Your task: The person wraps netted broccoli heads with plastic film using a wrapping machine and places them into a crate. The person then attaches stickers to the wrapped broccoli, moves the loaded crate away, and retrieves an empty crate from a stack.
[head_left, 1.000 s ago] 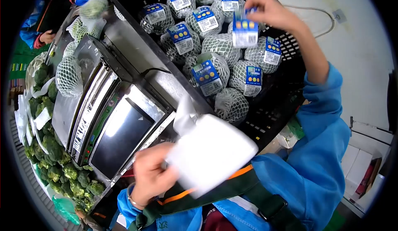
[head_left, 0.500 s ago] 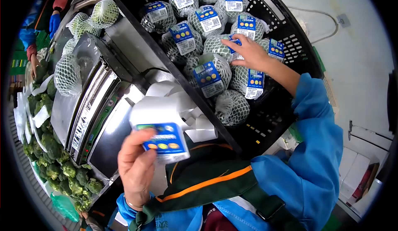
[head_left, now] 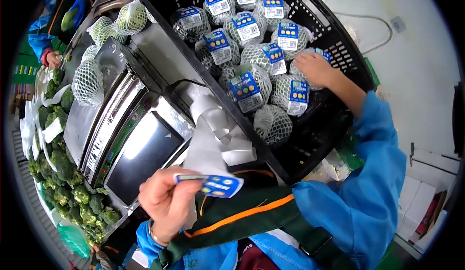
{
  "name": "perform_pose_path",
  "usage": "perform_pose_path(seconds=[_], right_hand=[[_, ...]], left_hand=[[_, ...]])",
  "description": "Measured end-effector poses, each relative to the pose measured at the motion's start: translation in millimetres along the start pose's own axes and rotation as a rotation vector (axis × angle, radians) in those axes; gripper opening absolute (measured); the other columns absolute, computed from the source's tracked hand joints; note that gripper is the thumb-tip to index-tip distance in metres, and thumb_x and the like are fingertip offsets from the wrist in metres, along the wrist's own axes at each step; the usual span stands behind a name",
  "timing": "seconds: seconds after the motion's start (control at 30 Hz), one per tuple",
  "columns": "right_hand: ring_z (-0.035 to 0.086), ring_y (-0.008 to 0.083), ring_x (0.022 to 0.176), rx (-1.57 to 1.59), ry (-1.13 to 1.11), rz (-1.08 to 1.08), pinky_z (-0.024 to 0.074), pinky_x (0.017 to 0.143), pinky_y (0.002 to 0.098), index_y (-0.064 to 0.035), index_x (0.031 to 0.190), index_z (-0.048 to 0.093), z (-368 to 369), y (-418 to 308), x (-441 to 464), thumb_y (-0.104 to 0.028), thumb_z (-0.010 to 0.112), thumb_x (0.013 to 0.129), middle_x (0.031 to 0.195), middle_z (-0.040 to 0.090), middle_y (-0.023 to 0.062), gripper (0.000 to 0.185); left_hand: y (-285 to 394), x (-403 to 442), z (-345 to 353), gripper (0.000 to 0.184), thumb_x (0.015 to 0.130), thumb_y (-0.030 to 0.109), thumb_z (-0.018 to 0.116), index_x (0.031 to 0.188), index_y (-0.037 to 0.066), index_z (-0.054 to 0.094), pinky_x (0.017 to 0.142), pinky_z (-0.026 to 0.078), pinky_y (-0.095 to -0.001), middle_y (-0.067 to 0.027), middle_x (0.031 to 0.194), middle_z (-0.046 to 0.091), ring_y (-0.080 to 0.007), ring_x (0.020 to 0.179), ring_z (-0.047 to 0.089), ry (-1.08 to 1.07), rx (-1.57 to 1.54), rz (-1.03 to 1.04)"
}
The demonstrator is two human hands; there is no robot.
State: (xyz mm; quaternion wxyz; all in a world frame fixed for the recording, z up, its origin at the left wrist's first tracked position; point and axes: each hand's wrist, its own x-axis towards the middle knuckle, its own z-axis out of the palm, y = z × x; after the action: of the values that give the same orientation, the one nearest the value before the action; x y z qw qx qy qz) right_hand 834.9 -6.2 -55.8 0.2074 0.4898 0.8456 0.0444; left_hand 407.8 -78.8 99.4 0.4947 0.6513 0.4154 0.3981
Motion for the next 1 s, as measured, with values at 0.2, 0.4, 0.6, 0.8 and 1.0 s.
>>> perform_pose_path(seconds=[0.2,0.4,0.6,0.8,1.0], right_hand=[[0.058,0.0249,0.097,0.675,0.440,0.128,0.0449,0.082,0.0372,-0.0017,0.114,0.054,-71.6,-17.4,32.3,-0.014,0.054,0.081,0.107,0.060,0.0149,0.035],[0.056,0.0145,0.088,1.473,0.135,-0.511,0.0458,0.076,0.0283,0.0012,0.104,0.060,-230.0,-107.1,-15.5,-0.009,0.070,0.074,0.092,0.060,0.0072,0.034],[0.058,0.0111,0.072,1.596,0.402,0.067,0.0483,0.065,0.0235,-0.0049,0.091,0.061,-192.3,-27.6,-20.2,-0.017,0.063,0.080,0.078,0.060,0.0031,0.017],[0.058,0.0274,0.081,1.024,-0.263,-0.103,0.0463,0.070,0.0350,-0.0035,0.100,0.057,-59.4,-81.4,-18.0,-0.015,0.067,0.072,0.086,0.058,0.0114,0.032],[0.056,0.0326,0.077,1.011,-0.206,-0.077,0.0461,0.070,0.0407,-0.0010,0.092,0.056,-88.6,-105.3,-45.7,-0.014,0.059,0.074,0.078,0.055,0.0158,0.022]], left_hand=[[1.8,8.4,20.2,0.013,0.083,0.002,0.059,0.094,-0.005,0.060,0.067,0.046,-0.0184,-0.0071,0.083,0.066,-0.0071,0.073,0.059,0.064,-0.068,-0.207],[-2.0,26.0,24.8,0.012,0.077,0.012,0.069,0.077,0.001,0.066,0.046,0.041,-0.0203,-0.0069,0.060,0.062,-0.0042,0.053,0.055,-0.039,0.166,-0.029],[-60.7,-39.8,-19.2,0.026,0.082,0.023,0.063,0.087,-0.002,0.067,0.054,0.044,-0.0218,-0.0066,0.069,0.064,-0.0091,0.059,0.057,-0.396,-0.068,-0.605],[-77.4,-228.2,-107.0,0.051,0.076,0.043,0.060,0.098,-0.003,0.057,0.063,0.046,-0.0253,-0.0114,0.084,0.061,-0.0162,0.072,0.060,0.742,-0.089,-0.807],[-115.6,-607.6,-230.7,0.062,0.072,0.028,0.064,0.125,0.005,0.042,0.076,0.047,-0.0382,-0.0160,0.116,0.050,-0.0247,0.103,0.052,0.935,0.135,-1.956]])
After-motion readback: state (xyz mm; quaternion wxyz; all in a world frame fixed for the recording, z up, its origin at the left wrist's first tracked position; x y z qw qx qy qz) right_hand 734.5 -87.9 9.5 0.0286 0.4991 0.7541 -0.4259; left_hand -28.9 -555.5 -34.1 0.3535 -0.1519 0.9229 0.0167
